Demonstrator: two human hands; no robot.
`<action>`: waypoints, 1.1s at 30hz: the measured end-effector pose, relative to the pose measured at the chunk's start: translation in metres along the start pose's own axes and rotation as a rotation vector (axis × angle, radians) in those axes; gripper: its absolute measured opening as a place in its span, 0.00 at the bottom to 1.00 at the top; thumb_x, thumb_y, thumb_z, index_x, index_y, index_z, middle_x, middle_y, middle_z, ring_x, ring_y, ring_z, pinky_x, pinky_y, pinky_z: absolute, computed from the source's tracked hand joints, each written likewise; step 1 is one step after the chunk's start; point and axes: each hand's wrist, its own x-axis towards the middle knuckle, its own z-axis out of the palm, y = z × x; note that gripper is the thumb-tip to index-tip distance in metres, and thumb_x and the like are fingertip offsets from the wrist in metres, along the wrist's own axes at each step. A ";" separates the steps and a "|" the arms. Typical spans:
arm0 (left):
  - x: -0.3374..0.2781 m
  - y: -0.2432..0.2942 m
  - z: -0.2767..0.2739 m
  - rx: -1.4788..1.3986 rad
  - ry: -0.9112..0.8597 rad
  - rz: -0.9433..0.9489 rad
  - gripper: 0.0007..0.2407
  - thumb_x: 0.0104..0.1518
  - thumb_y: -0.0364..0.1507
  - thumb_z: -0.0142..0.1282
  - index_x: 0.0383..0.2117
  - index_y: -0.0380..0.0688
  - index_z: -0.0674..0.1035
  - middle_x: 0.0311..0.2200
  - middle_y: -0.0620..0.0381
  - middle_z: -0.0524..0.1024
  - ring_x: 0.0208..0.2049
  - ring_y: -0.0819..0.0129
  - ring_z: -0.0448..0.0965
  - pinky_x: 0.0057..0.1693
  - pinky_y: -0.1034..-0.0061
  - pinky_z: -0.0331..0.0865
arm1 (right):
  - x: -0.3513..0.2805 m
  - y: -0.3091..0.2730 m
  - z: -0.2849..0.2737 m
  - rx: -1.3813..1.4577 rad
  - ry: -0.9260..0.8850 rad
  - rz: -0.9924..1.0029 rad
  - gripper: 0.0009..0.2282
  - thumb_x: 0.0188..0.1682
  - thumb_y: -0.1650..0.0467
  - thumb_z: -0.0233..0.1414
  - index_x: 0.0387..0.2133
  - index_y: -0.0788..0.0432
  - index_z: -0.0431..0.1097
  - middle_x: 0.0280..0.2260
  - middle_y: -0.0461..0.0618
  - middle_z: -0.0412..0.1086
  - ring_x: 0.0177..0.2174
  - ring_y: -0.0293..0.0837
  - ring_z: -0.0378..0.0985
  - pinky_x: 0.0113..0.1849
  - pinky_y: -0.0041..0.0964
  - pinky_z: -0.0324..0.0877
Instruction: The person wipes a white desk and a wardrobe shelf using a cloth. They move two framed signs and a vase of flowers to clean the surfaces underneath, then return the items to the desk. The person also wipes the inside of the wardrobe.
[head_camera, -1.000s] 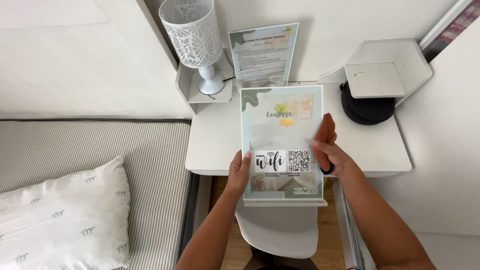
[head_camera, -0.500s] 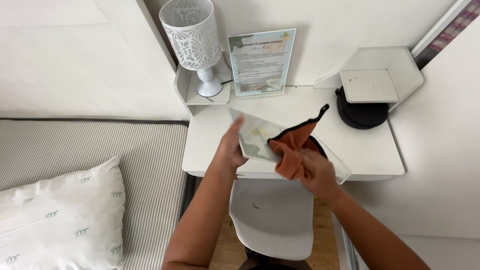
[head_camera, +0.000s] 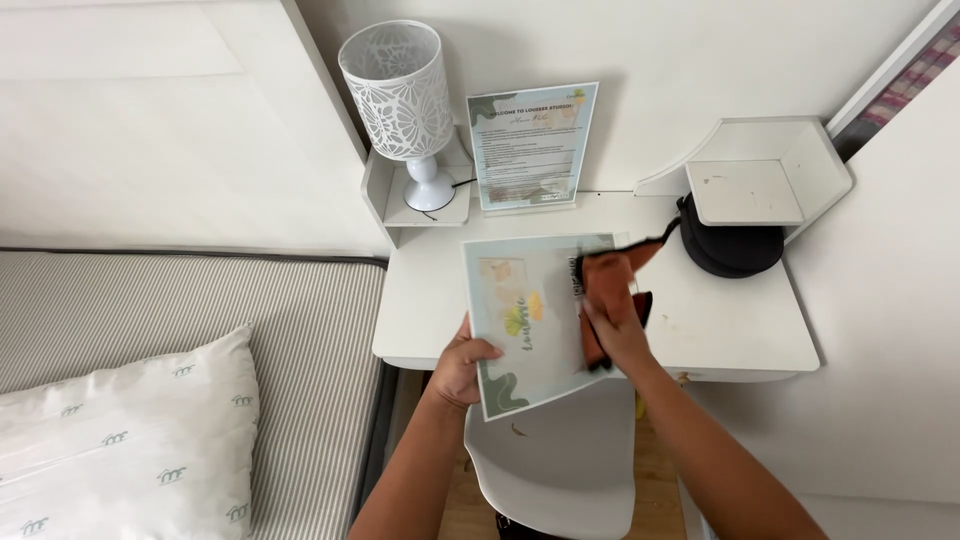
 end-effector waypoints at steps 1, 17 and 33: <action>0.001 -0.001 0.000 -0.001 0.002 0.000 0.38 0.41 0.12 0.41 0.67 0.50 0.64 0.57 0.42 0.72 0.55 0.49 0.75 0.56 0.60 0.75 | 0.012 -0.010 0.013 0.000 -0.002 0.001 0.29 0.52 0.65 0.55 0.65 0.62 0.54 0.61 0.52 0.64 0.60 0.47 0.65 0.58 0.40 0.59; -0.008 0.000 0.022 0.272 0.008 -0.090 0.39 0.39 0.14 0.42 0.68 0.50 0.64 0.54 0.48 0.75 0.54 0.56 0.76 0.57 0.66 0.72 | 0.009 -0.116 0.071 0.021 -0.088 -0.634 0.19 0.54 0.62 0.51 0.54 0.59 0.66 0.48 0.52 0.65 0.50 0.47 0.67 0.57 0.42 0.61; 0.047 -0.031 0.069 0.074 0.102 0.166 0.38 0.41 0.12 0.38 0.69 0.46 0.63 0.57 0.41 0.71 0.54 0.52 0.76 0.55 0.60 0.74 | 0.022 0.131 -0.026 -0.120 0.147 -0.039 0.31 0.52 0.67 0.54 0.69 0.62 0.50 0.57 0.61 0.64 0.55 0.55 0.68 0.52 0.42 0.64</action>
